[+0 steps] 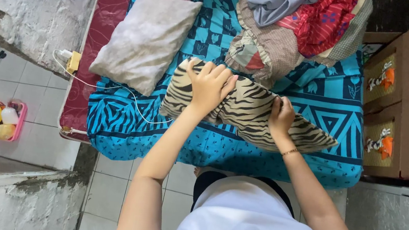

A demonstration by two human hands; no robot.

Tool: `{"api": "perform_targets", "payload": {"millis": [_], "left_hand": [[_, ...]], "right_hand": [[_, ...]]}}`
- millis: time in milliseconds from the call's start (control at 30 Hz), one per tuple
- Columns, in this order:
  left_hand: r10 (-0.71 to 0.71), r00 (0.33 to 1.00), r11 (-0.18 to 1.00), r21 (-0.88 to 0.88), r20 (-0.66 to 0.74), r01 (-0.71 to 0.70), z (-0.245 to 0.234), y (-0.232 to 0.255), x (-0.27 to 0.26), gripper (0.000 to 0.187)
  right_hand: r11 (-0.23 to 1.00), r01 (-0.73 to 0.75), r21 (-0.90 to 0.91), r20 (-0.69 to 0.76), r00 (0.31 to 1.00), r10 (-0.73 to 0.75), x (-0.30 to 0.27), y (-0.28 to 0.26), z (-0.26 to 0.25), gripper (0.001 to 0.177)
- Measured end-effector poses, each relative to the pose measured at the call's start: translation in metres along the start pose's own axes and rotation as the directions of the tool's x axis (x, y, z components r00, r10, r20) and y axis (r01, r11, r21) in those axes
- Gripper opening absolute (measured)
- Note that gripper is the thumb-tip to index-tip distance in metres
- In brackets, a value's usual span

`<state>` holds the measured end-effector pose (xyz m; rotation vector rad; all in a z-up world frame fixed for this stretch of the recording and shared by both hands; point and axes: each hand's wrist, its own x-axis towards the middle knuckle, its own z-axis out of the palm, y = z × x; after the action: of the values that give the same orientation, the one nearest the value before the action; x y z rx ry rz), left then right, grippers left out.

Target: Folding a tiger-print pillowcase on a bed.

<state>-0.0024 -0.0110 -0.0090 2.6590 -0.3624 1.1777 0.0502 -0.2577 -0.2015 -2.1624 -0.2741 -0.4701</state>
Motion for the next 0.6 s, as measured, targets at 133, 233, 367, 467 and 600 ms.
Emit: {"api": "perform_targets", "payload": {"millis": [133, 233, 367, 467, 600], "left_hand": [[-0.143, 0.989, 0.99, -0.003, -0.027, 0.143, -0.022, 0.011, 0.016, 0.025], [-0.03, 0.995, 1.0, -0.005, -0.092, 0.03, -0.035, 0.029, 0.031, 0.034], [-0.027, 0.986, 0.978, -0.199, 0.167, 0.06, 0.039, 0.0, -0.031, 0.024], [-0.043, 0.99, 0.978, -0.196, 0.135, 0.07, 0.028, 0.003, -0.029, 0.02], [-0.045, 0.998, 0.971, -0.233, 0.048, 0.055, 0.016, 0.013, -0.02, 0.017]], "right_hand": [[0.995, 0.051, 0.086, -0.104, 0.994, -0.042, 0.014, -0.035, -0.013, 0.044], [0.983, 0.109, 0.15, -0.096, 0.991, -0.096, 0.022, -0.069, -0.02, 0.044], [0.978, 0.146, 0.15, -0.02, 0.989, -0.145, 0.027, -0.102, -0.019, 0.045], [0.974, 0.195, 0.116, 0.027, 0.98, -0.199, 0.037, -0.128, -0.036, 0.041], [0.962, 0.222, 0.16, 0.052, 0.971, -0.233, 0.043, -0.125, -0.058, 0.04]]}}
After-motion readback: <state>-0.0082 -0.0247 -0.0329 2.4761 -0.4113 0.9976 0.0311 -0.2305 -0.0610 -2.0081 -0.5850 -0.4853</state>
